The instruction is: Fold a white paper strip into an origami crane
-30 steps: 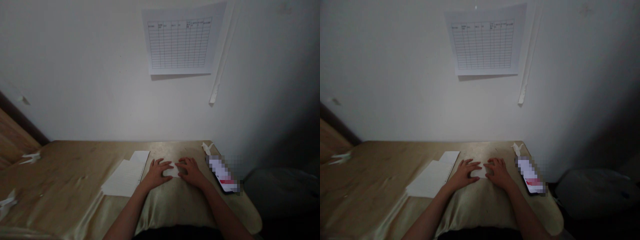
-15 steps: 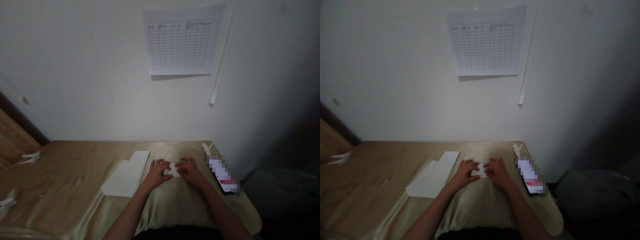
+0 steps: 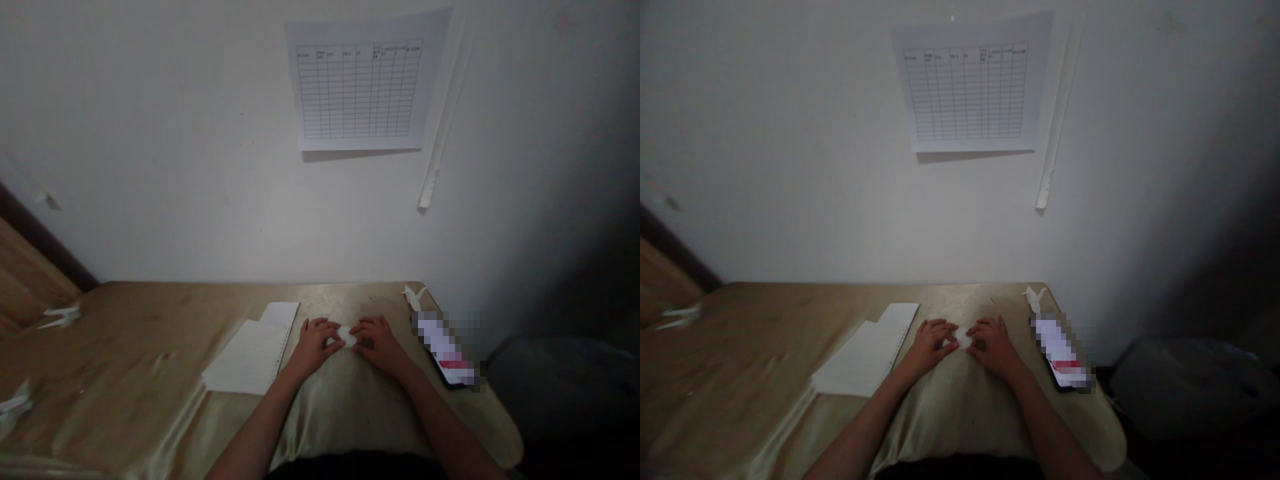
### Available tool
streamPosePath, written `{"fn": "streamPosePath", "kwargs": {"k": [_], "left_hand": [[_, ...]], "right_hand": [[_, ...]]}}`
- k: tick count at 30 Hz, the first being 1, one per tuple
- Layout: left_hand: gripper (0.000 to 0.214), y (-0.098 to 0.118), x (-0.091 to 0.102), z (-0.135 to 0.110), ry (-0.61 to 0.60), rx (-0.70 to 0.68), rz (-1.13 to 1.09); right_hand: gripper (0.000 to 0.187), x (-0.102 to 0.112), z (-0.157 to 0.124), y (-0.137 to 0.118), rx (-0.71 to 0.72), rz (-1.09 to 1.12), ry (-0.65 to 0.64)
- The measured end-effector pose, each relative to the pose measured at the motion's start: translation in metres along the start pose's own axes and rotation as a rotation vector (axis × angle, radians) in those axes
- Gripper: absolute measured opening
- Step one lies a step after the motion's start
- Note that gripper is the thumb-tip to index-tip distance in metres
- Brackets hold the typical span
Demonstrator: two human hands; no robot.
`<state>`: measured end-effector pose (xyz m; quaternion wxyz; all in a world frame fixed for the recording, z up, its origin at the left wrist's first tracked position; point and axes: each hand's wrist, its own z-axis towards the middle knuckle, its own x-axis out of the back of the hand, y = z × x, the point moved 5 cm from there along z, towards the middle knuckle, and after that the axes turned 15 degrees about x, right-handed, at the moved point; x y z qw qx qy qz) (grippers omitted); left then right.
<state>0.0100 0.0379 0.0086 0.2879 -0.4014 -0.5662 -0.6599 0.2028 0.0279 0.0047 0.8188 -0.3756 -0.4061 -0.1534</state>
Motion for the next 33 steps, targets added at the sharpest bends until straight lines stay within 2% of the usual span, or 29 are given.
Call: {"fn": "streamPosePath", "kwargs": {"k": [4,9,15,21,23,27,33], "left_hand": [[0.025,0.0,0.004,-0.002,-0.009,0.015,-0.028],[0.011,-0.002,0.002,0.001,0.02,0.026,-0.03],[0.01,-0.003,-0.003,0.006,0.06,0.053,-0.05],[0.031,-0.002,-0.004,0.004,0.067,0.05,-0.037],[0.032,-0.002,-0.004,0.004,0.065,0.044,-0.025],[0.023,-0.001,-0.005,0.004,0.044,0.051,0.015],[0.024,0.001,-0.004,0.004,0.046,0.029,0.057]], "right_hand": [[0.012,-0.001,0.0,0.005,-0.02,0.035,0.015],[0.014,-0.002,0.0,0.011,-0.025,0.04,0.026],[0.008,-0.001,0.0,0.011,-0.046,-0.065,0.054],[0.006,-0.005,0.0,0.015,-0.095,-0.136,0.062],[0.005,-0.006,0.0,0.015,-0.116,-0.147,0.061],[0.011,-0.006,-0.001,0.011,-0.13,-0.164,0.061],[0.024,-0.005,0.0,0.0,-0.116,-0.16,0.026]]}}
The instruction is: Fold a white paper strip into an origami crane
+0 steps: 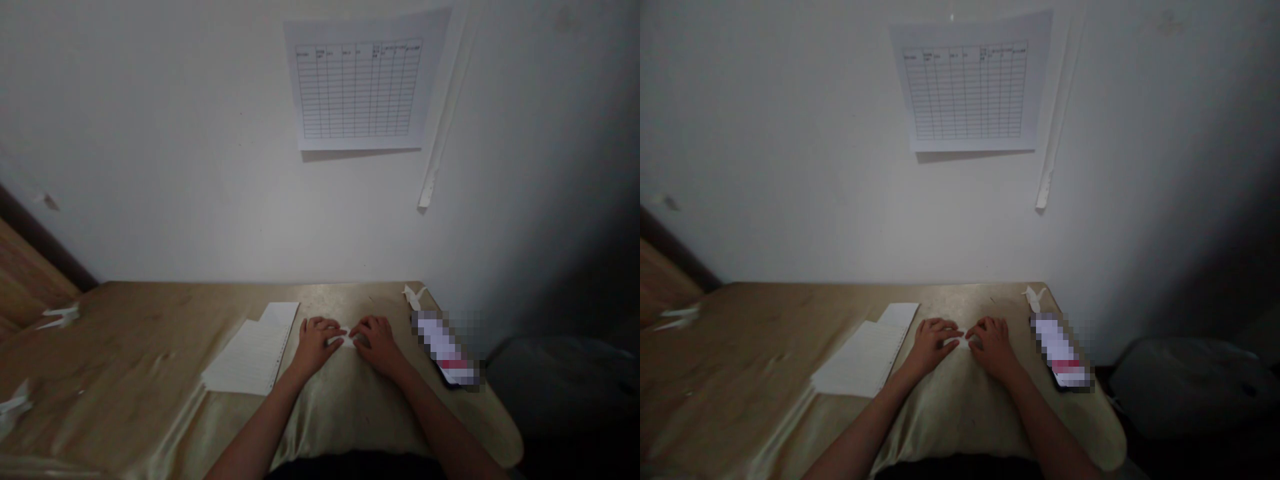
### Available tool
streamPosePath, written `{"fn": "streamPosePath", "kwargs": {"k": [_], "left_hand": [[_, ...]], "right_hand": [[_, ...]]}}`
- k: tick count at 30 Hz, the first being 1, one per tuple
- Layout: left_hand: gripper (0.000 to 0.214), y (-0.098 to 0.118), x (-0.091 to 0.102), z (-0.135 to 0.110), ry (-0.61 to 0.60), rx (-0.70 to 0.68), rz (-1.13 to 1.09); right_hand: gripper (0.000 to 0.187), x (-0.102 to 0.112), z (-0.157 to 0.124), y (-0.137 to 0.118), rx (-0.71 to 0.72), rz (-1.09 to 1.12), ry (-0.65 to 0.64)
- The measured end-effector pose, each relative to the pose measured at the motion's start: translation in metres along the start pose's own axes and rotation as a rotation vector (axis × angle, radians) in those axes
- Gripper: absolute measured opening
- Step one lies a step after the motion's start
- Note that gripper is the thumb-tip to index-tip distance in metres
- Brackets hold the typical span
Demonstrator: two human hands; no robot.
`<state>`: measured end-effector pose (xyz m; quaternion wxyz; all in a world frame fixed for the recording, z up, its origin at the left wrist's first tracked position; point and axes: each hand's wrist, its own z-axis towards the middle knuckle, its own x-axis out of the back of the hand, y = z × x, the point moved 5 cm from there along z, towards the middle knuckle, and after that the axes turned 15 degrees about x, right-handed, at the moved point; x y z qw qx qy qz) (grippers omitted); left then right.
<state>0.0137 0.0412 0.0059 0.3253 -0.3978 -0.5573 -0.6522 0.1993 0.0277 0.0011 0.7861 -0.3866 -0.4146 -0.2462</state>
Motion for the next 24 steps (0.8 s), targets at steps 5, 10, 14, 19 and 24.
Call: {"fn": "streamPosePath", "kwargs": {"k": [5,10,14,19,24], "left_hand": [[0.026,-0.0011,-0.0025,0.001,0.0,0.007,0.001],[0.025,-0.0033,-0.0047,0.0026,0.01,0.016,0.01],[0.025,-0.0031,-0.0038,0.0025,0.009,0.018,0.004],[0.025,-0.0001,-0.0021,0.0012,0.013,0.026,-0.01],[0.02,-0.0002,-0.0032,0.0016,0.016,0.025,-0.004]], "right_hand": [[0.019,0.0009,0.0015,-0.004,-0.033,-0.035,-0.008],[0.019,-0.0012,0.0028,-0.0046,-0.058,-0.056,-0.023],[0.019,-0.0022,0.0026,-0.004,-0.059,-0.062,-0.033],[0.02,-0.0028,0.0026,-0.0041,-0.067,-0.067,-0.062],[0.019,-0.0044,0.0029,-0.0024,-0.071,-0.057,-0.057]]}}
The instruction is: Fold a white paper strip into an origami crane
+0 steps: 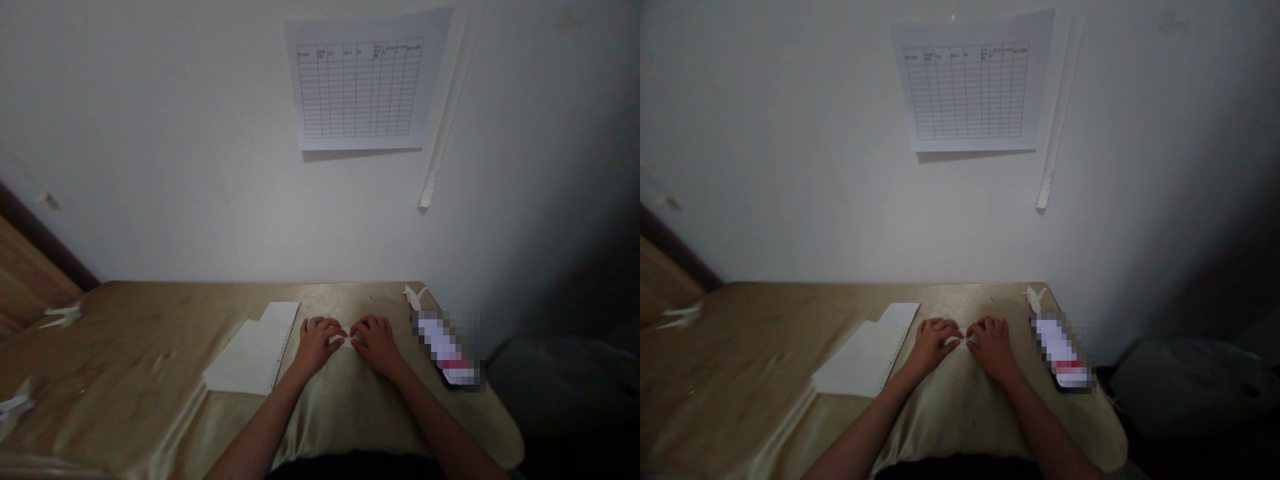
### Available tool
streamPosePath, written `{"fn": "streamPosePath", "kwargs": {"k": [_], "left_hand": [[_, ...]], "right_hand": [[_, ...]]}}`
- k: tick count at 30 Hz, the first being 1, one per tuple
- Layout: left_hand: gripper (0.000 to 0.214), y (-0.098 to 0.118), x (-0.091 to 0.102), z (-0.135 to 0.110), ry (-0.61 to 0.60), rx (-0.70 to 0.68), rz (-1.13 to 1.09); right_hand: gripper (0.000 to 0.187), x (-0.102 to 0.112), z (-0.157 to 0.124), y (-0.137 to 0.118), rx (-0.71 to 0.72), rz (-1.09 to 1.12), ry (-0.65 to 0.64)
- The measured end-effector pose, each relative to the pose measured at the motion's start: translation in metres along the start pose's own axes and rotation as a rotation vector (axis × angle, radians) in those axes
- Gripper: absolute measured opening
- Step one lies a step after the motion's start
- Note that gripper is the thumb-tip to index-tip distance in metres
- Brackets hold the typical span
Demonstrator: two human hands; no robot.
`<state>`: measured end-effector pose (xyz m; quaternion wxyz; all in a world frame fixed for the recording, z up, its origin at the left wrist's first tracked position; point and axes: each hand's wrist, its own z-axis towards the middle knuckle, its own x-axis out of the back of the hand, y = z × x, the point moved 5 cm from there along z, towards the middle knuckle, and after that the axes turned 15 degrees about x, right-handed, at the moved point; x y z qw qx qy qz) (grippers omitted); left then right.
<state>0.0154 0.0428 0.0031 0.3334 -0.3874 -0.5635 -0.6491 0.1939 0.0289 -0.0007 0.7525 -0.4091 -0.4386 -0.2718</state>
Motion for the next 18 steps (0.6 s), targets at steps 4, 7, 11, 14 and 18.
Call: {"fn": "streamPosePath", "kwargs": {"k": [4,7,11,14,18], "left_hand": [[0.012,0.0002,0.0004,-0.0004,0.01,-0.004,0.01],[0.01,0.0026,0.0022,-0.0017,0.018,-0.001,0.009],[0.012,0.0054,0.0034,-0.0027,0.021,0.007,0.003],[0.012,0.0056,0.0034,-0.0026,0.026,0.013,0.006],[0.013,0.0053,0.0033,-0.0025,0.027,0.012,-0.002]], "right_hand": [[0.019,-0.0008,-0.0003,0.0009,0.005,-0.009,0.007],[0.019,0.0,-0.0007,0.0003,0.011,-0.017,0.015],[0.02,-0.0003,-0.0006,0.0003,0.015,-0.026,0.013],[0.021,-0.0012,0.0,0.0012,0.02,-0.032,0.016],[0.023,-0.0022,0.001,0.0022,0.021,-0.048,0.014]]}}
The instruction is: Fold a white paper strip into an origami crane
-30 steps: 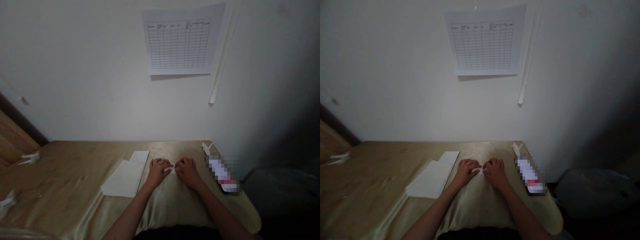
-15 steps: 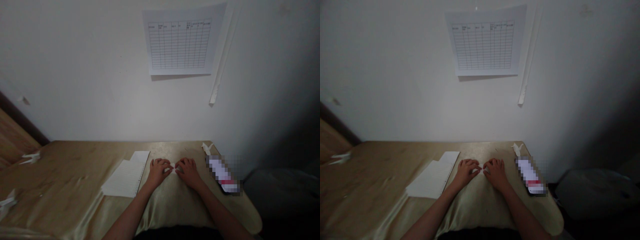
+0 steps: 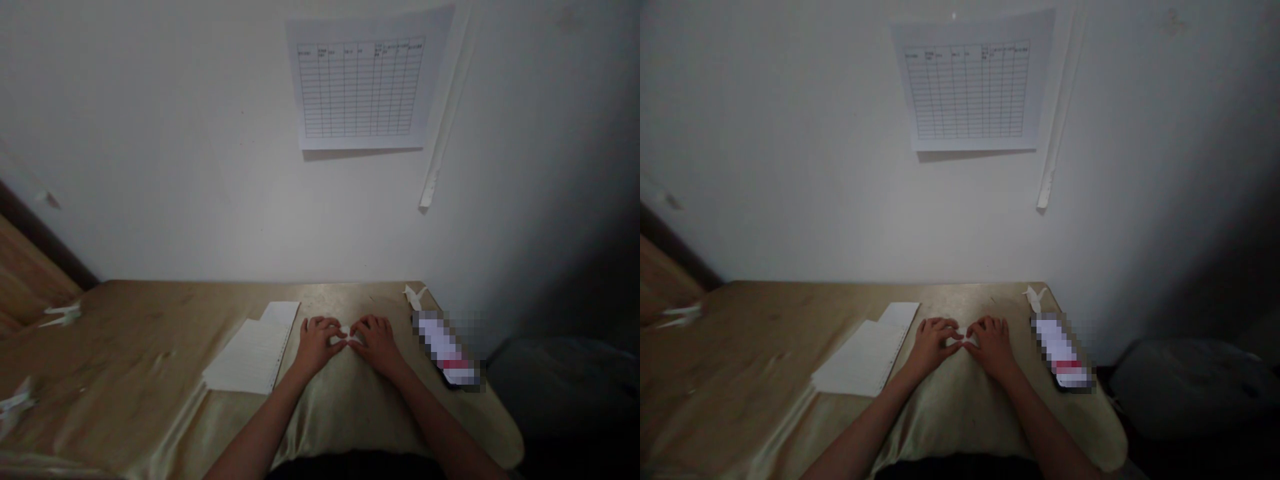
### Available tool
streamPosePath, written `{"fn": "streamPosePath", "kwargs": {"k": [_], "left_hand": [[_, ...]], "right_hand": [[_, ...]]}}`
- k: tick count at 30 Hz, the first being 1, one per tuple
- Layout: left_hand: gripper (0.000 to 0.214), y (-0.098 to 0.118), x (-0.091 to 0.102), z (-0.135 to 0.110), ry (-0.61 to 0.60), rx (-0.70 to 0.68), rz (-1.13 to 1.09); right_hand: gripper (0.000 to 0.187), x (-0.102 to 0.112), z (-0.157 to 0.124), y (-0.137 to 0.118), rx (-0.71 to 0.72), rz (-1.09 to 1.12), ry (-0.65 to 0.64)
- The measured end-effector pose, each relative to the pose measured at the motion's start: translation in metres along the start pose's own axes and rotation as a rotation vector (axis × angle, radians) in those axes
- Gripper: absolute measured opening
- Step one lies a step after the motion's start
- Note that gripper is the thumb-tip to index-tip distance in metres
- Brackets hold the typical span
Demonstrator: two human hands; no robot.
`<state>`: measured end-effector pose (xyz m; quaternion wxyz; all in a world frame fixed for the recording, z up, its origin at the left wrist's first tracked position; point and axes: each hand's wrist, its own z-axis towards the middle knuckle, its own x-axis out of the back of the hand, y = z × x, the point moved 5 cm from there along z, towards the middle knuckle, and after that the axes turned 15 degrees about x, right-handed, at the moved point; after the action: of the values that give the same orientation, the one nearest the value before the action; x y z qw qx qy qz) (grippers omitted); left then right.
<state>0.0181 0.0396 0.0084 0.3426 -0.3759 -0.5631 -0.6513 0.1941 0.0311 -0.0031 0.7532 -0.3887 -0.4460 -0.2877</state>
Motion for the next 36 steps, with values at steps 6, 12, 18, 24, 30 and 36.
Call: {"fn": "streamPosePath", "kwargs": {"k": [6,12,18,24,30,36], "left_hand": [[0.015,-0.001,-0.001,0.001,-0.014,0.017,-0.006],[0.017,-0.002,-0.002,0.002,-0.03,0.031,-0.018],[0.017,-0.003,-0.002,0.003,-0.052,0.026,-0.027],[0.018,-0.007,-0.005,0.005,-0.073,0.024,-0.027],[0.023,-0.012,-0.008,0.008,-0.113,0.005,-0.027],[0.025,-0.016,-0.01,0.009,-0.12,-0.015,-0.005]], "right_hand": [[0.023,-0.002,0.0,0.003,0.01,-0.024,-0.001],[0.026,-0.004,0.002,0.006,-0.033,0.034,-0.006],[0.024,0.001,0.003,0.005,-0.049,0.082,-0.007],[0.024,0.006,0.0,0.008,-0.04,0.189,-0.018],[0.032,0.003,0.0,0.014,-0.021,0.222,-0.069],[0.037,0.002,-0.001,0.02,0.012,0.211,-0.132]]}}
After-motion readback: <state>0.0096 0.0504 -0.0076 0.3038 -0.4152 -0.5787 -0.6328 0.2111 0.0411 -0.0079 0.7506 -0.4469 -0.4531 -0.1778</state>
